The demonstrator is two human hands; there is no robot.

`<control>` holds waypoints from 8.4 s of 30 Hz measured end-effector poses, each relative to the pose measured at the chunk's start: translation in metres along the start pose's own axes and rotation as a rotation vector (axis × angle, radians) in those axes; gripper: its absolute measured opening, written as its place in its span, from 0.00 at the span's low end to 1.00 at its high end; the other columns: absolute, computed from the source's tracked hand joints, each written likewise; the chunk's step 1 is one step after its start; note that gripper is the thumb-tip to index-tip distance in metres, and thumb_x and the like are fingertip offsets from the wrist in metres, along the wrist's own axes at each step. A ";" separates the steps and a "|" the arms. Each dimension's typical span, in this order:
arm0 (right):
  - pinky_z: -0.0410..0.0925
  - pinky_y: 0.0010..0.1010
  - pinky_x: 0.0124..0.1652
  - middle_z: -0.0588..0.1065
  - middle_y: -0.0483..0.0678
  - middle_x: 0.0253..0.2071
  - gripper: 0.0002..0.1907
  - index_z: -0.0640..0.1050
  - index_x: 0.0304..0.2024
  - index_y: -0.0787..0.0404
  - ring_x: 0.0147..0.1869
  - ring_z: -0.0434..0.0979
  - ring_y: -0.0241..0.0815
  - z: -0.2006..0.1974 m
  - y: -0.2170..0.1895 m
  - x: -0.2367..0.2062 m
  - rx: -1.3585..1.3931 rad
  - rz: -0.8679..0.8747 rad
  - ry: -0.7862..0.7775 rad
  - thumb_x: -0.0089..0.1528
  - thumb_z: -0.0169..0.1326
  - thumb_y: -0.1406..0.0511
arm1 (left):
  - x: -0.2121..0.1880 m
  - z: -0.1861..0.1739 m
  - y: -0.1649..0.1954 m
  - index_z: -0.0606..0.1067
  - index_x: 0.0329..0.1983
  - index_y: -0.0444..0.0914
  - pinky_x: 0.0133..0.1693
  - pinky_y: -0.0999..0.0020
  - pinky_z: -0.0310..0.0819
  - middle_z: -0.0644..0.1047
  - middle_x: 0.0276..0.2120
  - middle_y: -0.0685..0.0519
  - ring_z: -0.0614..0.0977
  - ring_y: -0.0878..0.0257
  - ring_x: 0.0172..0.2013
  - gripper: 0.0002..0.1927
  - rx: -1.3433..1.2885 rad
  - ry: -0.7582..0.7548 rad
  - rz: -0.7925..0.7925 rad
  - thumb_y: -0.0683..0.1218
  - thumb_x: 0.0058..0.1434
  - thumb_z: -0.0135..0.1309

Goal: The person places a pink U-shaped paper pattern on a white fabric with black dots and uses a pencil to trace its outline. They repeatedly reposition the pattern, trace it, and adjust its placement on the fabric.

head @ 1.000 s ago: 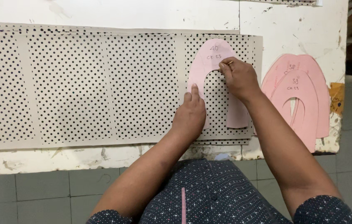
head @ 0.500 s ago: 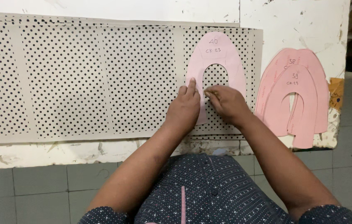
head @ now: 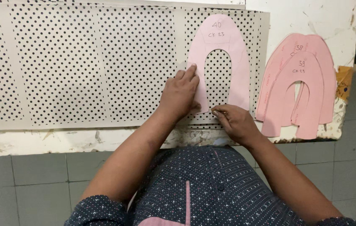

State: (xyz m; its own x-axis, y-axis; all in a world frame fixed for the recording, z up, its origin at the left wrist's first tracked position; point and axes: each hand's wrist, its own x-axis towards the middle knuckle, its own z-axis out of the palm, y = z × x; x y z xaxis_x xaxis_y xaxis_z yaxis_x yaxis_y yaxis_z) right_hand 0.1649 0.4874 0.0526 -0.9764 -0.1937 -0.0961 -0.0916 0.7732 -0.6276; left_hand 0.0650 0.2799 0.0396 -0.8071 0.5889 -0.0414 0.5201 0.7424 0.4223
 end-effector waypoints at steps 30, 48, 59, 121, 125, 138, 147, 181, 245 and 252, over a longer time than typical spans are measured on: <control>0.75 0.35 0.44 0.81 0.53 0.42 0.10 0.80 0.48 0.61 0.42 0.83 0.48 0.046 -0.019 0.015 0.156 -0.200 -0.100 0.65 0.55 0.67 | -0.004 0.002 -0.025 0.72 0.56 0.47 0.59 0.52 0.60 0.62 0.69 0.54 0.67 0.54 0.63 0.46 -0.095 -0.021 -0.029 0.62 0.31 0.75; 0.76 0.32 0.42 0.80 0.51 0.41 0.07 0.79 0.45 0.62 0.40 0.82 0.45 0.028 -0.040 0.047 0.049 -0.122 0.102 0.69 0.54 0.65 | 0.000 0.018 -0.042 0.79 0.37 0.43 0.50 0.56 0.68 0.72 0.59 0.53 0.75 0.56 0.50 0.07 -0.062 0.133 0.074 0.45 0.55 0.60; 0.64 0.42 0.56 0.82 0.45 0.42 0.10 0.85 0.40 0.55 0.50 0.75 0.47 -0.003 -0.052 0.108 -0.120 -0.197 -0.243 0.63 0.56 0.59 | 0.004 0.078 0.054 0.76 0.56 0.36 0.29 0.56 0.66 0.75 0.52 0.38 0.76 0.48 0.39 0.20 0.539 -0.438 0.123 0.48 0.64 0.49; 0.70 0.25 0.36 0.76 0.49 0.43 0.17 0.79 0.55 0.66 0.32 0.74 0.34 -0.069 0.114 -0.157 0.680 0.466 0.257 0.70 0.49 0.62 | -0.202 0.042 0.078 0.69 0.58 0.30 0.41 0.65 0.77 0.79 0.44 0.42 0.79 0.59 0.38 0.18 -1.360 0.752 -0.879 0.35 0.63 0.47; 0.65 0.20 0.27 0.76 0.39 0.36 0.16 0.77 0.56 0.58 0.28 0.70 0.28 -0.068 0.101 -0.155 0.745 0.561 0.419 0.69 0.47 0.62 | -0.243 0.020 0.029 0.68 0.58 0.33 0.41 0.71 0.80 0.78 0.45 0.50 0.82 0.66 0.39 0.18 -1.358 0.963 -0.922 0.35 0.63 0.46; 0.72 0.28 0.36 0.75 0.48 0.40 0.14 0.77 0.53 0.70 0.35 0.74 0.35 0.017 0.027 -0.095 1.086 0.550 0.657 0.71 0.48 0.66 | -0.293 -0.037 -0.152 0.71 0.54 0.27 0.42 0.75 0.76 0.79 0.43 0.48 0.80 0.68 0.39 0.13 -1.059 0.825 -0.756 0.37 0.68 0.48; 0.72 0.31 0.38 0.73 0.48 0.35 0.20 0.78 0.48 0.72 0.35 0.73 0.37 0.042 0.003 -0.070 1.098 0.578 0.663 0.74 0.45 0.60 | -0.271 -0.044 -0.213 0.72 0.56 0.27 0.45 0.66 0.75 0.80 0.43 0.46 0.82 0.61 0.40 0.17 -0.571 0.791 -0.784 0.43 0.70 0.46; 0.75 0.24 0.48 0.78 0.45 0.45 0.06 0.76 0.45 0.65 0.47 0.79 0.31 -0.017 0.073 0.310 0.830 0.132 0.623 0.66 0.58 0.74 | -0.129 -0.015 -0.237 0.66 0.65 0.29 0.47 0.43 0.72 0.78 0.47 0.37 0.80 0.38 0.44 0.26 0.147 0.623 -1.066 0.52 0.72 0.44; 0.72 0.23 0.43 0.78 0.45 0.40 0.04 0.76 0.44 0.65 0.42 0.76 0.31 0.003 0.083 0.327 0.414 0.029 0.661 0.69 0.58 0.75 | -0.121 -0.009 -0.257 0.66 0.62 0.28 0.47 0.48 0.75 0.78 0.43 0.39 0.81 0.43 0.42 0.26 0.161 0.558 -1.087 0.52 0.71 0.41; 0.72 0.22 0.47 0.79 0.45 0.42 0.03 0.78 0.44 0.65 0.45 0.77 0.30 0.002 0.081 0.328 0.566 0.040 0.619 0.69 0.58 0.75 | -0.125 -0.004 -0.261 0.66 0.64 0.29 0.44 0.48 0.75 0.78 0.44 0.40 0.81 0.44 0.40 0.27 0.166 0.570 -1.090 0.53 0.71 0.41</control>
State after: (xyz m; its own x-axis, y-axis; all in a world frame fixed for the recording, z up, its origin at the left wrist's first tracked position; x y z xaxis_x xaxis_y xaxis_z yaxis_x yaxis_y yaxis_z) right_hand -0.1626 0.4853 -0.0313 -0.9229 0.3218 0.2113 -0.1037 0.3207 -0.9415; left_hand 0.0290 0.0118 -0.0621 -0.8252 -0.5523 0.1180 -0.5025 0.8134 0.2931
